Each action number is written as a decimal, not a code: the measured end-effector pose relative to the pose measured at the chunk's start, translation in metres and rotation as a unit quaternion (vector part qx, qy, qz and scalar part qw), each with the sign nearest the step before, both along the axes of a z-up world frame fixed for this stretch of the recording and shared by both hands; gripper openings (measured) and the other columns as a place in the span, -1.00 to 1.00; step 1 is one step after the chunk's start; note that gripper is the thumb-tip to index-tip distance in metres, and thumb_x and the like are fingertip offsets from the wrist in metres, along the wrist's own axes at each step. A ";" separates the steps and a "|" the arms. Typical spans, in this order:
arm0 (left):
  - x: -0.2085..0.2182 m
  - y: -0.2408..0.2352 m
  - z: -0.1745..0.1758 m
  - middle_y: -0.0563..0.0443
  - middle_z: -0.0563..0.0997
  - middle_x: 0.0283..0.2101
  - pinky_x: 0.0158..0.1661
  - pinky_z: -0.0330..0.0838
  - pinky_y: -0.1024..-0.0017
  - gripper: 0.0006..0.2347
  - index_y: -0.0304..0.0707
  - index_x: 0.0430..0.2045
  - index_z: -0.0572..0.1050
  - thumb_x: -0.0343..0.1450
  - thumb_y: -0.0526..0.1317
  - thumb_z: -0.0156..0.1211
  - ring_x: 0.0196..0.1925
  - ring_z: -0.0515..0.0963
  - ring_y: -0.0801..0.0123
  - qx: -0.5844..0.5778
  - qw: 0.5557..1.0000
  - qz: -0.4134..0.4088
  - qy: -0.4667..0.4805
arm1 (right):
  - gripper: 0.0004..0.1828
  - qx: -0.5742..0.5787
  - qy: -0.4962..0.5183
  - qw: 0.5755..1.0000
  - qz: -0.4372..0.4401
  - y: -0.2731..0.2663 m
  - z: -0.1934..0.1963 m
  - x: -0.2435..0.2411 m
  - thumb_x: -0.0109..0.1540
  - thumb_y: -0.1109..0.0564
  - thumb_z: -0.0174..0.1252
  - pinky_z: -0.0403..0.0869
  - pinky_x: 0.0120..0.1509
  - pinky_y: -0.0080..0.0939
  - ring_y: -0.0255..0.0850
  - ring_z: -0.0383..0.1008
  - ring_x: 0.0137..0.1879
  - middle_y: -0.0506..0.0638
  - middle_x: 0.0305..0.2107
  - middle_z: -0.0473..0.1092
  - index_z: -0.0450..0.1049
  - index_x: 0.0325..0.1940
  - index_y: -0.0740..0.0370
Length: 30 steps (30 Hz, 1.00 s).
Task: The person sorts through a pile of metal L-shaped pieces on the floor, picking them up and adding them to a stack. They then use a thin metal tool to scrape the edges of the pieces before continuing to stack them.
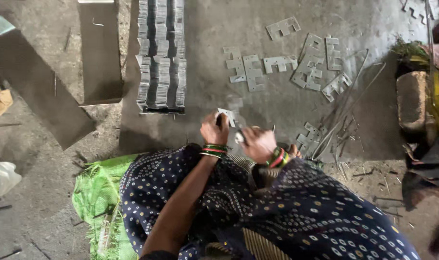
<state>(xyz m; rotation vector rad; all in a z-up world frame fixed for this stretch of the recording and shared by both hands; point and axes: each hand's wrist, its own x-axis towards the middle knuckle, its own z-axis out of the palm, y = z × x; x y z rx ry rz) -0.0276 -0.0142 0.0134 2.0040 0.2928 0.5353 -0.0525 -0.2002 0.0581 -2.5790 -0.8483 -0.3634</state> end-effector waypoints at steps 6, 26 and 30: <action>-0.004 0.006 -0.001 -0.18 0.65 -0.36 -0.28 0.52 0.11 -0.88 -0.24 -0.44 0.60 0.35 -0.18 0.26 -0.32 0.65 -0.07 -0.005 1.000 0.003 -0.012 | -0.65 -0.232 0.191 0.946 -0.118 -0.018 0.002 0.022 0.38 -0.10 0.07 0.47 -0.38 0.06 0.07 0.53 -0.42 0.17 -0.49 0.51 0.47 -0.18 0.25; 0.045 0.044 0.049 -0.02 0.62 -0.35 -0.45 0.63 0.32 -0.92 -0.24 -0.36 0.48 0.43 -0.29 0.28 -0.40 0.69 0.33 -0.454 0.889 -0.046 0.028 | -0.57 -0.141 0.304 0.894 -0.297 -0.112 -0.053 0.022 0.31 -0.30 -0.04 0.49 0.00 0.25 0.28 0.55 -0.06 0.24 -0.24 0.55 0.49 0.01 -0.03; 0.057 0.071 0.087 -0.11 0.66 -0.39 -0.40 0.66 0.28 -0.88 -0.35 -0.36 0.53 0.40 -0.29 0.36 -0.43 0.72 0.21 -0.598 0.777 -0.159 0.118 | -0.57 -0.140 0.324 0.891 -0.286 -0.117 -0.060 0.024 0.32 -0.29 -0.05 0.49 -0.03 0.26 0.27 0.54 -0.08 0.24 -0.24 0.54 0.47 0.04 -0.01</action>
